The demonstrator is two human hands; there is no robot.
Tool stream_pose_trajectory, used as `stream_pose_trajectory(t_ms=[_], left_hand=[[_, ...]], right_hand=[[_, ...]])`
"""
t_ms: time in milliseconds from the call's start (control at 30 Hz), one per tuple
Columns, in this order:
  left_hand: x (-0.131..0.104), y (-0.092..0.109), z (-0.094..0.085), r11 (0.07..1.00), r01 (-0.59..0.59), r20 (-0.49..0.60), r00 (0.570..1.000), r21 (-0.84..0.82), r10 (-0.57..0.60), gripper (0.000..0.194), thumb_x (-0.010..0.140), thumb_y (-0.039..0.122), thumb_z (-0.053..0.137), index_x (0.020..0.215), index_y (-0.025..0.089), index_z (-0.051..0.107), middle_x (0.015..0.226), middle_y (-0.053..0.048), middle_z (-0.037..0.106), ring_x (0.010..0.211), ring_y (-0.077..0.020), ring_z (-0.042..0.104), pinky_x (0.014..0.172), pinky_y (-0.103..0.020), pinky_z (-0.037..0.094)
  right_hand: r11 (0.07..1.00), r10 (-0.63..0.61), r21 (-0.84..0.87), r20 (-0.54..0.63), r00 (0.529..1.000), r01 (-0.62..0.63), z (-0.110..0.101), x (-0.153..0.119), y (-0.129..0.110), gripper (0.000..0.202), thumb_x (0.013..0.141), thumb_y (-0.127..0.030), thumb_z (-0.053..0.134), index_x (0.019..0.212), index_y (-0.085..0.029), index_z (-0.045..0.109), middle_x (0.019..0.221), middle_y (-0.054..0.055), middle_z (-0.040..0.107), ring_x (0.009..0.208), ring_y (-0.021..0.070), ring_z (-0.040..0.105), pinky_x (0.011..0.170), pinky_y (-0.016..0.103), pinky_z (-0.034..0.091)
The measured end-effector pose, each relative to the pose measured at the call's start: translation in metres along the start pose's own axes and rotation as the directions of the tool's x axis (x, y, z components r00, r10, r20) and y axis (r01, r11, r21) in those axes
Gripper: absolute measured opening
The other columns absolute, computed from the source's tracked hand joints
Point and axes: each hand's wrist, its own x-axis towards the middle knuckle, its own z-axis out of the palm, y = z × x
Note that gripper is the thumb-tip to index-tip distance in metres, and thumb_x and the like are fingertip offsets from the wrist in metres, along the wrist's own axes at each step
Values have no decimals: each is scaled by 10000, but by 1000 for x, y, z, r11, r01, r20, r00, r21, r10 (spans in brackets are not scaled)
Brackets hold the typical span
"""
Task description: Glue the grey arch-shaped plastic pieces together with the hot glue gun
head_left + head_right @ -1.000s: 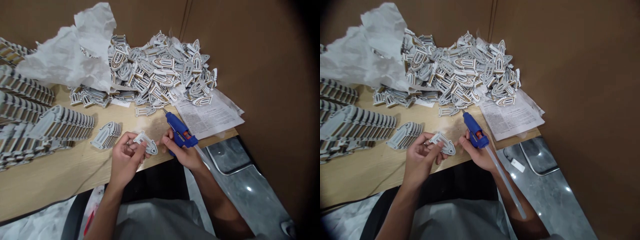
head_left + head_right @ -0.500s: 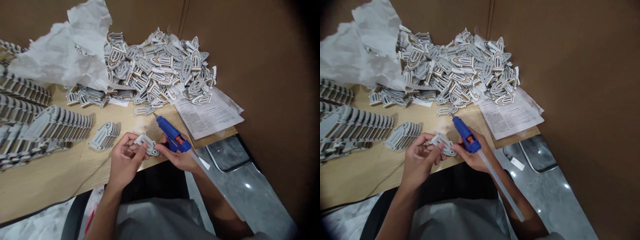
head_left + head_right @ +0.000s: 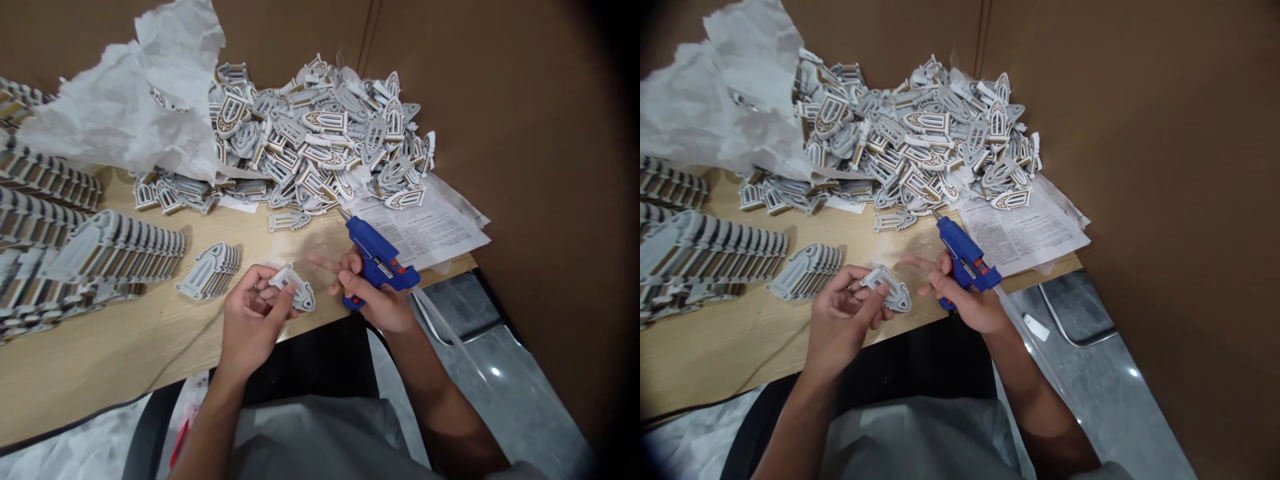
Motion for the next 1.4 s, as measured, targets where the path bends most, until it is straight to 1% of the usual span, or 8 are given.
stream_pose_trajectory(t_ms=[167, 300, 467, 600, 900, 1133, 1233, 1400], left_hand=[[-1, -3, -6, 1000, 9, 13, 1000, -24, -9, 306, 895, 335, 896, 908, 185, 629, 655, 19, 724, 484, -87, 642, 454, -141, 463], [-1, -10, -14, 997, -17, 19, 1000, -77, 19, 288, 930, 355, 875, 932, 201, 631, 692, -13, 768, 508, -122, 672, 455, -178, 461], [-2, -12, -15, 997, -20, 30, 999, -77, 22, 295, 938, 337, 873, 922, 205, 610, 723, -19, 790, 488, -98, 639, 479, -178, 455], [-3, -11, -15, 998, -19, 37, 999, -67, 21, 325, 931, 335, 882, 914, 210, 582, 754, -22, 801, 524, -101, 659, 505, -178, 465], [-3, -6, -12, 997, -39, 71, 996, -70, 44, 353, 947, 346, 855, 868, 217, 536, 686, 12, 719, 575, -118, 676, 514, -178, 482], [-13, -5, -7, 982, -171, 68, 984, 83, 166, 463, 895, 247, 872, 1285, 245, 623, 1061, -61, 782, 876, -175, 772, 729, -235, 603], [-22, -2, -13, 900, -271, 80, 962, 342, 260, 398, 925, 224, 826, 1290, 265, 675, 1003, -35, 756, 760, -149, 718, 672, -230, 575], [-31, 14, -17, 593, -520, 232, 838, 614, 494, 392, 894, 139, 792, 1248, 265, 679, 1069, -43, 748, 796, -167, 734, 767, -286, 613]], right_hand=[[992, -54, -116, -19, 998, 51, 13, 0, -1, 345, 980, -493, 812, 904, -289, 545, 950, 7, 662, 1183, 258, 764, 999, 433, 651], [966, 37, -255, -19, 999, -41, 21, -7, -4, 307, 976, -414, 797, 928, -272, 530, 869, -10, 697, 808, 206, 798, 795, 371, 669], [972, 118, -215, 73, 990, -100, 10, -11, -1, 246, 1009, -378, 732, 967, -270, 516, 561, -132, 504, 368, 99, 489, 429, 234, 413], [977, 82, -202, 61, 995, -68, 2, -8, 1, 240, 1068, -460, 670, 1038, -269, 527, 482, -157, 429, 339, 90, 372, 410, 230, 298], [900, 35, -435, -6, 999, -34, 16, -5, -4, 296, 993, -477, 810, 1149, -254, 695, 565, -96, 509, 383, 98, 413, 363, 287, 318], [979, 110, -170, -7, 994, -110, 5, 1, 5, 392, 983, -587, 794, 1082, -259, 604, 469, -143, 456, 323, 79, 316, 355, 240, 223], [983, 115, -145, 30, 993, -110, 2, 2, 6, 402, 970, -582, 806, 1054, -254, 590, 458, -151, 446, 319, 73, 301, 359, 224, 206], [979, 130, -170, 101, 986, -111, -4, -5, 6, 351, 995, -534, 790, 1064, -250, 595, 493, -146, 462, 327, 64, 304, 357, 206, 202]])
